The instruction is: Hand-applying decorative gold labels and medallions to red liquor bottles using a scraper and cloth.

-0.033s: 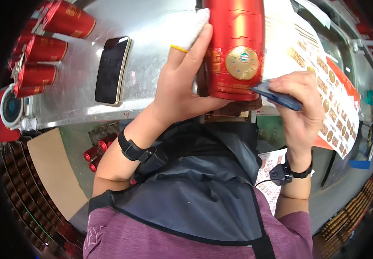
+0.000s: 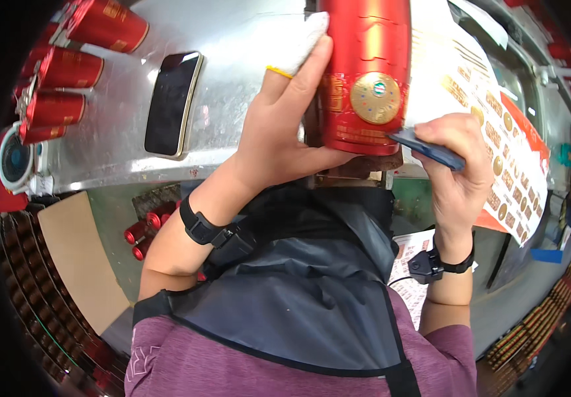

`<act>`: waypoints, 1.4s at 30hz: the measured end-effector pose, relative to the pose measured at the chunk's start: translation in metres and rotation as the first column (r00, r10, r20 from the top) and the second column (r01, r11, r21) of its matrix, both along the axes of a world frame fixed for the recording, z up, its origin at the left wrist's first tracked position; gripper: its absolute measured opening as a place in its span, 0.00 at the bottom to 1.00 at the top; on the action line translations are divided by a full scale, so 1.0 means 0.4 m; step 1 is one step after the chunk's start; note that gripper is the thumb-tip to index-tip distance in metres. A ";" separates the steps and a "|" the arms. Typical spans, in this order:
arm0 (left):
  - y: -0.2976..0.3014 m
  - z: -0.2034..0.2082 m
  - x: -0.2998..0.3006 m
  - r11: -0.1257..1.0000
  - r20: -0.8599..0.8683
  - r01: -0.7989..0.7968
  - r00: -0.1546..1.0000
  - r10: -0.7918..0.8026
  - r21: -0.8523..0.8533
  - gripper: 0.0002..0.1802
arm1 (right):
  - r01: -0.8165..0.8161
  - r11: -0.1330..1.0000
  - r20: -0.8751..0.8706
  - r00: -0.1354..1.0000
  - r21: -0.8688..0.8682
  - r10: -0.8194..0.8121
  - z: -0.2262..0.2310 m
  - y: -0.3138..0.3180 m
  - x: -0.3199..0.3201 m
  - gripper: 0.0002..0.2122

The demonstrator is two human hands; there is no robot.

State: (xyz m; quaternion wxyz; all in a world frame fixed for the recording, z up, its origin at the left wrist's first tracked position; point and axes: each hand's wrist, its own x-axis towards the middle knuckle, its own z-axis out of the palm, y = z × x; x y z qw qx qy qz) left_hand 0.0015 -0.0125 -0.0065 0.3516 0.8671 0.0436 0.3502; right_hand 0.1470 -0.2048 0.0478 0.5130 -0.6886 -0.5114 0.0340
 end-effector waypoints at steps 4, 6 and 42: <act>0.006 0.011 -0.003 0.999 0.022 0.002 1.000 -0.002 0.039 0.59 | -0.006 0.996 0.062 0.998 -0.084 0.011 -0.017 -0.040 -0.021 0.10; 0.013 0.010 0.001 0.999 0.086 -0.027 0.996 0.024 0.038 0.59 | 0.015 0.990 0.120 0.993 -0.139 0.001 -0.006 -0.051 -0.033 0.10; -0.006 -0.004 0.008 0.994 0.216 -0.025 0.975 0.047 -0.104 0.49 | 0.226 0.919 0.551 0.834 -0.325 -0.010 0.140 0.058 -0.127 0.14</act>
